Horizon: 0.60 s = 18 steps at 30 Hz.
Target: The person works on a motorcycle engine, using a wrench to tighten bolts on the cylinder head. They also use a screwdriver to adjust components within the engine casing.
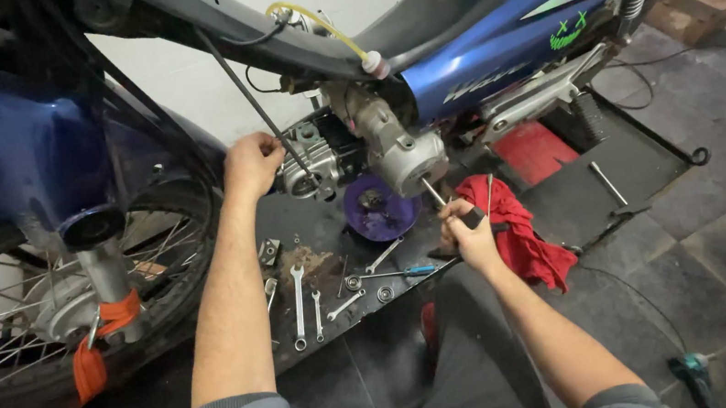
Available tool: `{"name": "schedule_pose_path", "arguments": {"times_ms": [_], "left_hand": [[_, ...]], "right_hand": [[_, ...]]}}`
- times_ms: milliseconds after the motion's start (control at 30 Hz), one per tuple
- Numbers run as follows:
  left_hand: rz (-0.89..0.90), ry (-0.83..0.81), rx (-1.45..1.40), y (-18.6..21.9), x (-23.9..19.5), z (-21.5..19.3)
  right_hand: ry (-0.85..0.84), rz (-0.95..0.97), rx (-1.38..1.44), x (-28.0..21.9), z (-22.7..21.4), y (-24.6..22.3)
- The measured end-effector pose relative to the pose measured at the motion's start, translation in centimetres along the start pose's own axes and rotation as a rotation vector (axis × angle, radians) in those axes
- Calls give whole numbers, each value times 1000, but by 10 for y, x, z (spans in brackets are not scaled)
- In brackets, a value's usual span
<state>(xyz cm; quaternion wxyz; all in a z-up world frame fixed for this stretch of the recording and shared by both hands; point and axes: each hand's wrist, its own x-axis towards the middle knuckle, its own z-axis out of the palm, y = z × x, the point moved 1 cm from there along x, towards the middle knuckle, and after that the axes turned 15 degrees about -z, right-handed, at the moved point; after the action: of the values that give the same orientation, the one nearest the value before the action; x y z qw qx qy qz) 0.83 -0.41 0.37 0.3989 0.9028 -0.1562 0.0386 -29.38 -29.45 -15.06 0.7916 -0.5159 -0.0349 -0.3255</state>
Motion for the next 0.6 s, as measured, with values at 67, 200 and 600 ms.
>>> {"name": "schedule_pose_path", "arguments": {"times_ms": [67,200,600], "left_hand": [[-17,12,18,4,-1,-4],[0,9,-3,-1,4,0],[-3,17,-14,8,-4,-7]], "right_hand": [[-41,-18,-114,6,-2,-5],[-86,15,-146,9,1,-13],[-245,32,-448,15,-4,-24]]}}
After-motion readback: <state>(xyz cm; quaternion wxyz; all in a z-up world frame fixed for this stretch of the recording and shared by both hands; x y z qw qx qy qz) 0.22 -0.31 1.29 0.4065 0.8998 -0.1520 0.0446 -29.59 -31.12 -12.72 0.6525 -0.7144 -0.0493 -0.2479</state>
